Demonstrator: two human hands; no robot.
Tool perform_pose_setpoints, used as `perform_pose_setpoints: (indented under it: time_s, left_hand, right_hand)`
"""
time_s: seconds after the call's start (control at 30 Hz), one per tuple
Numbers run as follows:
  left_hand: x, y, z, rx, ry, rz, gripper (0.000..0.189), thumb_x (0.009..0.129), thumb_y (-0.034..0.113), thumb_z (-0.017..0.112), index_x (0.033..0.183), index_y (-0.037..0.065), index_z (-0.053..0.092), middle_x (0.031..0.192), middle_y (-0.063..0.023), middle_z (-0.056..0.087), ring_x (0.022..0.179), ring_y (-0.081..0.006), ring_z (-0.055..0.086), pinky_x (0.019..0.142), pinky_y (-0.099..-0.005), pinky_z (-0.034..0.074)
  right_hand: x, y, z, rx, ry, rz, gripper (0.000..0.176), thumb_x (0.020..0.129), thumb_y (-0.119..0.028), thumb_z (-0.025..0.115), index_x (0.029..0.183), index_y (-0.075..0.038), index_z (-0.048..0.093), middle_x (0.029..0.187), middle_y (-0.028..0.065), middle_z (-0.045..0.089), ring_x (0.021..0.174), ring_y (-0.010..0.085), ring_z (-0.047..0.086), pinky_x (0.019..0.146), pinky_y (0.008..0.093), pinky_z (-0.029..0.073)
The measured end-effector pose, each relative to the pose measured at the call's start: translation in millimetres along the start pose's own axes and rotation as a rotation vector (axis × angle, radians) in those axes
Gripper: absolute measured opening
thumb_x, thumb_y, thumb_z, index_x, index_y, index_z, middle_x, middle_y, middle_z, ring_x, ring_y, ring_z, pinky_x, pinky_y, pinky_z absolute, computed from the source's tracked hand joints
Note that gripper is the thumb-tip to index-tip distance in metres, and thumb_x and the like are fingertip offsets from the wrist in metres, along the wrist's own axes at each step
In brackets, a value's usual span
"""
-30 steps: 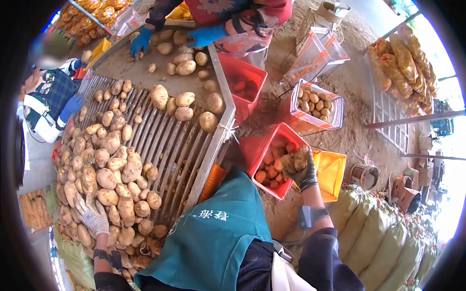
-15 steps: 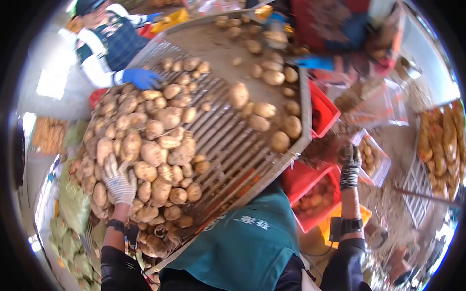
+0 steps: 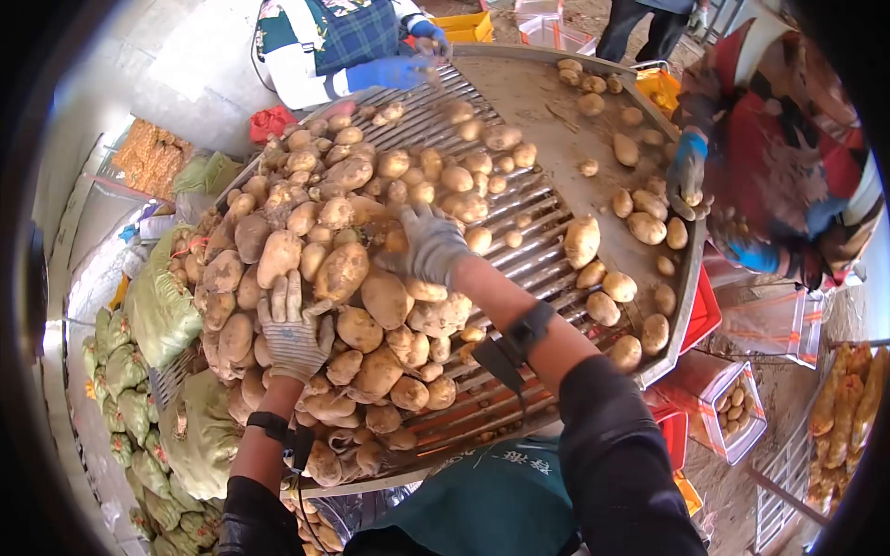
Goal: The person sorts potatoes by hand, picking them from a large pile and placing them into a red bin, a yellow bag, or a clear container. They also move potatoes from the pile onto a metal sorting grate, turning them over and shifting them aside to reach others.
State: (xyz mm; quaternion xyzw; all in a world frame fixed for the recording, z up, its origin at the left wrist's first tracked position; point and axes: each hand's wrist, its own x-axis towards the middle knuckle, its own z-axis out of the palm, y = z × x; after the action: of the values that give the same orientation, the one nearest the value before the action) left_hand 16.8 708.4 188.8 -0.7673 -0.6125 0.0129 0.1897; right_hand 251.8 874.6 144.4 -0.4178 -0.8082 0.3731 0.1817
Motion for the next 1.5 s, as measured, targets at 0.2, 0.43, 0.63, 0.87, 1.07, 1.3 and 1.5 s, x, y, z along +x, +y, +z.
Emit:
perform_pose_setpoints:
  time_s: [0.2,0.43,0.63,0.87,1.07,1.3,1.5]
  left_hand:
    - [-2.4,-2.9,5.5,0.023,-0.023,-0.020,0.027,0.077,0.031,0.064,0.103,0.025,0.065,0.150,-0.0195,0.035,0.136,-0.0399,0.033,0.106,-0.0630,0.021]
    - [-4.3,-4.8,12.1,0.049,0.025,-0.007,0.044,0.076,0.033,0.060,0.112,0.007,0.063,0.152,-0.0161,0.033,0.137,-0.0349,0.031,0.107,-0.0621,0.022]
    - [-2.7,-6.2,10.0,0.091,-0.061,-0.040,0.064,0.074,0.026,0.056,0.125,-0.011,0.049,0.152,-0.0167,0.032,0.139,-0.0352,0.028,0.107,-0.0612,0.021]
    - [-0.9,-3.4,6.6,0.037,-0.069,-0.061,0.071,0.070,0.031,0.059,0.128,-0.010,0.048,0.152,-0.0170,0.031,0.140,-0.0355,0.027,0.108,-0.0610,0.020]
    - [-1.7,-5.4,6.7,0.059,-0.073,0.005,0.040,0.079,0.033,0.057,0.110,0.008,0.058,0.152,-0.0160,0.032,0.139,-0.0355,0.029,0.109,-0.0626,0.018]
    - [-2.6,-5.0,14.0,0.061,0.049,0.022,0.026,0.081,0.036,0.061,0.102,0.021,0.066,0.148,-0.0159,0.037,0.134,-0.0361,0.034,0.105,-0.0637,0.023]
    - [-2.2,-4.6,11.2,0.088,0.055,0.009,0.043,0.083,0.040,0.059,0.124,0.026,0.059,0.148,-0.0147,0.037,0.133,-0.0333,0.035,0.107,-0.0634,0.023]
  right_hand:
    - [87.9,-18.0,13.0,0.155,-0.040,-0.033,0.068,0.092,-0.055,0.052,0.141,-0.007,0.044,0.138,0.0203,0.050,0.127,0.0356,0.048,0.105,0.0408,0.040]
    - [114.1,-17.8,21.7,0.437,-0.269,-0.063,0.060,0.096,-0.052,0.047,0.137,-0.010,0.051,0.136,0.0159,0.055,0.128,0.0333,0.048,0.107,0.0391,0.037]
    - [79.9,5.2,9.4,0.421,-0.275,-0.213,0.064,0.086,-0.044,0.071,0.133,-0.004,0.052,0.129,0.0132,0.059,0.121,0.0227,0.053,0.104,0.0351,0.041]
    - [71.0,46.4,6.8,0.093,-0.210,-0.278,0.047,0.088,-0.035,0.071,0.125,-0.008,0.059,0.116,0.0118,0.065,0.106,0.0237,0.061,0.093,0.0358,0.048]
    - [44.3,-24.9,-34.9,0.179,-0.035,-0.071,0.042,0.085,-0.031,0.065,0.121,-0.009,0.060,0.115,0.0208,0.063,0.109,0.0342,0.060,0.096,0.0424,0.046]
    - [114.5,-63.5,8.6,-0.115,-0.099,-0.120,0.056,0.083,-0.029,0.062,0.133,-0.007,0.051,0.129,0.0207,0.057,0.122,0.0340,0.054,0.101,0.0429,0.044]
    - [159.6,-45.2,32.3,0.032,-0.072,-0.058,0.071,0.074,-0.037,0.074,0.133,-0.005,0.050,0.128,0.0199,0.059,0.121,0.0345,0.055,0.099,0.0427,0.046]
